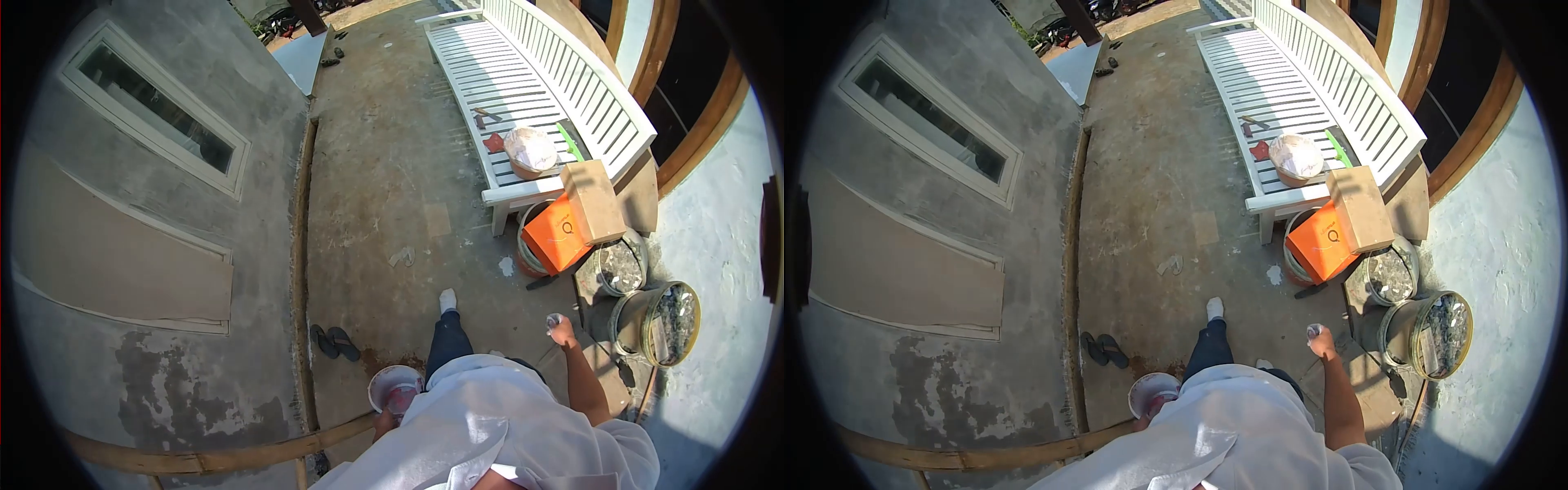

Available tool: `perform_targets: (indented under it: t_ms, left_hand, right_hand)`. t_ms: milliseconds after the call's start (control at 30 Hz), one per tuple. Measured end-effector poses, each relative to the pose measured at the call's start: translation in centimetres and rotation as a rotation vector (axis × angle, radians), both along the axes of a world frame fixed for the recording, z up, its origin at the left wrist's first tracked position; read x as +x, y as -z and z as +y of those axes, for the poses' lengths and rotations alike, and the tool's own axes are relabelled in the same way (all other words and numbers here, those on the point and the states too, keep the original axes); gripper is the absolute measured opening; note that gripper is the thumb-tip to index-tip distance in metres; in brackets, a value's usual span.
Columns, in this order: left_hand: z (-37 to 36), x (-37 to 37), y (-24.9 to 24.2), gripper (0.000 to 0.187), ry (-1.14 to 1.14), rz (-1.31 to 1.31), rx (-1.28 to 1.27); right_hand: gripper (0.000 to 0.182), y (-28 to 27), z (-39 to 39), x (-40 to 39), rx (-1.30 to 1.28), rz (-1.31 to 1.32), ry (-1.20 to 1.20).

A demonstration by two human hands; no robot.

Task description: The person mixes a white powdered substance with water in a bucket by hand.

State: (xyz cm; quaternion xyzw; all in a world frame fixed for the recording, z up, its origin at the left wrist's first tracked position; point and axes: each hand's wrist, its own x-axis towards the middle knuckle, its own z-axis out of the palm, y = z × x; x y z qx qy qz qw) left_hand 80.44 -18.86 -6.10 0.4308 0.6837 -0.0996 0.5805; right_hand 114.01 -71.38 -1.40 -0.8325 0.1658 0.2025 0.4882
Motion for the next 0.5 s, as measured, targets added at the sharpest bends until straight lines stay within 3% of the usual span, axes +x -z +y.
perform_targets:
  t_ms: [67, 167, 200, 300, 333, 400, 433, 500]
  left_hand:
    - [0.4, 10.0, -8.0, 0.067, -0.012, 0.018, 0.168]
    - [8.2, 17.6, -3.5, 0.053, -0.050, -0.076, 0.140]
    - [9.8, 20.7, -4.7, 0.052, 0.076, -0.061, 0.193]
    - [12.2, 33.7, -9.6, 0.049, 0.418, -0.195, 0.358]
    - [14.7, 36.7, -5.9, 0.049, 0.497, -0.092, 0.492]
    - [18.1, 42.1, 0.8, 0.051, 0.646, 0.025, 0.698]
    - [18.4, 46.4, 1.7, 0.052, 0.706, 0.014, 0.775]
    - [16.7, 53.7, -1.2, 0.052, 0.841, -0.065, 0.731]
  right_hand:
    - [0.015, 3.7, -0.7, 0.1, 0.006, -0.025, 0.069]
    - [0.013, 3.3, 1.1, -1.2, -0.105, 0.182, 0.180]
    - [0.014, 0.5, 2.5, -1.5, -0.111, 0.291, 0.196]
    - [0.018, 8.2, 0.7, -3.7, -0.132, 0.061, -0.115]
    - [0.020, 10.1, 0.7, -4.4, -0.119, 0.002, -0.171]
    - [0.021, 7.5, 3.9, -5.5, -0.100, 0.123, -0.136]
    - [0.022, 6.6, 5.2, -4.5, -0.094, 0.164, -0.117]
    - [0.024, 6.0, 6.6, -2.2, -0.077, 0.217, -0.087]
